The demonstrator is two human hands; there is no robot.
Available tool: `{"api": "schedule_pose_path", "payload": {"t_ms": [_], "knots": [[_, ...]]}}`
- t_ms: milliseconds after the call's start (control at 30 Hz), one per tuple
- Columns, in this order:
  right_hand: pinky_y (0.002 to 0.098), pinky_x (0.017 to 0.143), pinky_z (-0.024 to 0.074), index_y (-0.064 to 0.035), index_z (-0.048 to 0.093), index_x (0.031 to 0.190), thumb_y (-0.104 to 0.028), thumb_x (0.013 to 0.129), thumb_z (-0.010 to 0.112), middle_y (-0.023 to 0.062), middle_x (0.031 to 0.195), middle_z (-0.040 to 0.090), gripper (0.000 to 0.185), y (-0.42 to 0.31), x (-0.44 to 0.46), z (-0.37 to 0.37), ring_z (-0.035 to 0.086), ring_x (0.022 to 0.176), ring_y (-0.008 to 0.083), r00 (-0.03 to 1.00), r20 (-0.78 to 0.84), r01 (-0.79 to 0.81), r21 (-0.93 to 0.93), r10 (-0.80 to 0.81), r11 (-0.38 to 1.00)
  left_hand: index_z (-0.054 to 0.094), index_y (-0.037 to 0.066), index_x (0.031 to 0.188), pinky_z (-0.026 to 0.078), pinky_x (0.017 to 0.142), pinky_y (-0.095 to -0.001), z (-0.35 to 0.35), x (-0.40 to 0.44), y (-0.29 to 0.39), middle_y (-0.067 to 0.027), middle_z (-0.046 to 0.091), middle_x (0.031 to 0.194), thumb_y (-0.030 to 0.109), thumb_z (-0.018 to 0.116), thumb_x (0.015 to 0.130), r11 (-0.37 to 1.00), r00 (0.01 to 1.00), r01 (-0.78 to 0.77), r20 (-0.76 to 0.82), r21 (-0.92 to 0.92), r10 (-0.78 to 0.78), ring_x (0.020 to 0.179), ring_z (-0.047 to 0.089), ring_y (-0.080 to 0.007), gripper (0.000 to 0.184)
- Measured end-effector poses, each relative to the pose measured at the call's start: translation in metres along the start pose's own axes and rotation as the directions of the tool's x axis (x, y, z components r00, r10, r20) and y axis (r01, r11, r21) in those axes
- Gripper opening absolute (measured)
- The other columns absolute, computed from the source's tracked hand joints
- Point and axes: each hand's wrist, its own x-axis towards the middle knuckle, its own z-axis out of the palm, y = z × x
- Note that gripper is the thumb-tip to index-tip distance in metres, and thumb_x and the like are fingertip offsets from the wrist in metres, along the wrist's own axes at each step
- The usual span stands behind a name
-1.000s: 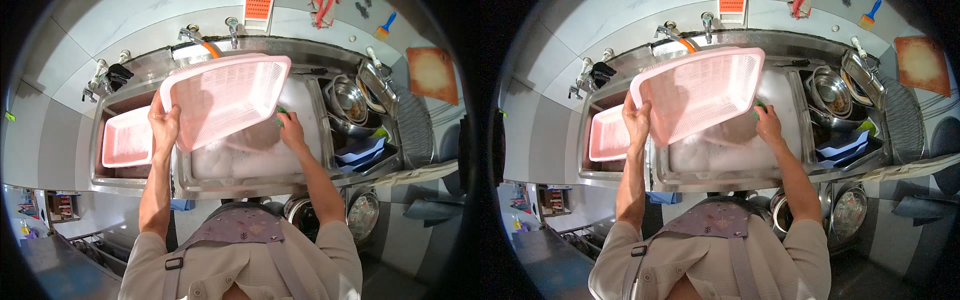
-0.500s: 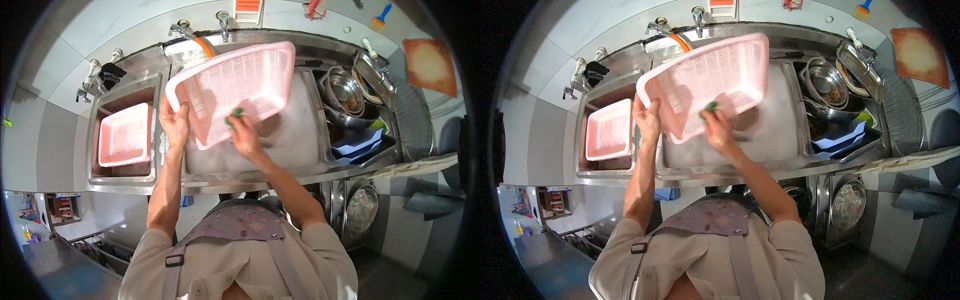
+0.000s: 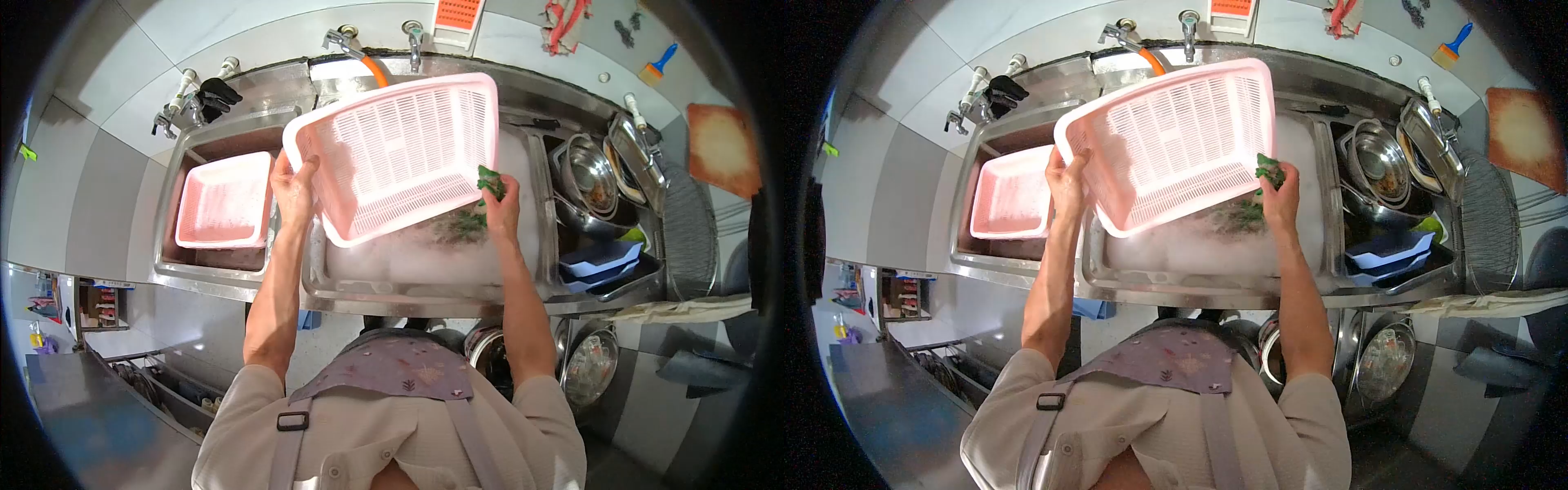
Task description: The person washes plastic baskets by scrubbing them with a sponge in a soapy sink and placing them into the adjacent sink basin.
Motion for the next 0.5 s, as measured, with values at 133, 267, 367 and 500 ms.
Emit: {"api": "schedule_pose_path", "payload": {"t_ms": [133,267,367,500], "knots": [[0.0396,0.082,0.0489,0.0011,0.052,0.128,-0.019,0.08,0.069,0.0162,0.108,0.064,0.055,-0.013,0.02,-0.017,0.062,0.095,0.0293,0.946,0.291,-0.137,-0.042,0.143,0.99,0.067,0.002,0.113,0.046,0.085,-0.0287,-0.003,0.007,0.001,-0.0033,0.069,0.099,0.001,0.064,0.08,0.999,1.0,-0.007,0.028,-0.031,0.008,0.09,0.061,-0.0128,0.033],[0.0358,0.08,0.0471,0.0002,0.055,0.119,-0.014,0.078,0.067,0.0128,0.103,0.063,0.046,-0.016,0.023,-0.023,0.06,0.093,0.0248,0.895,0.372,-0.262,-0.005,0.244,0.965,0.061,0.0,0.124,0.043,0.097,-0.0312,0.003,-0.005,0.021,-0.0068,0.065,0.116,-0.001,0.063,0.083,0.987,0.976,-0.135,0.184,0.084,0.118,0.11,0.057,-0.0158,0.041],[0.0358,0.081,0.0468,0.0012,0.055,0.114,-0.013,0.079,0.07,0.0111,0.102,0.061,0.041,-0.016,0.015,-0.028,0.059,0.092,0.0233,0.942,0.311,-0.171,0.125,0.125,0.977,0.052,0.0,0.136,0.037,0.11,-0.0362,0.004,-0.015,0.051,-0.0125,0.053,0.139,-0.001,0.065,0.083,0.934,0.907,-0.291,0.372,0.208,0.2,0.13,0.047,-0.0223,0.055],[0.036,0.081,0.0471,0.0001,0.057,0.111,-0.011,0.082,0.07,0.0096,0.102,0.058,0.034,0.031,0.026,-0.031,0.058,0.091,0.0235,0.955,0.215,0.242,-0.175,-0.203,0.954,0.052,0.017,0.14,0.042,0.106,-0.0444,-0.023,-0.012,0.056,-0.0203,0.043,0.145,0.002,0.069,0.08,0.639,0.68,-0.68,0.634,0.359,0.368,0.13,0.048,-0.0365,0.064]]}}
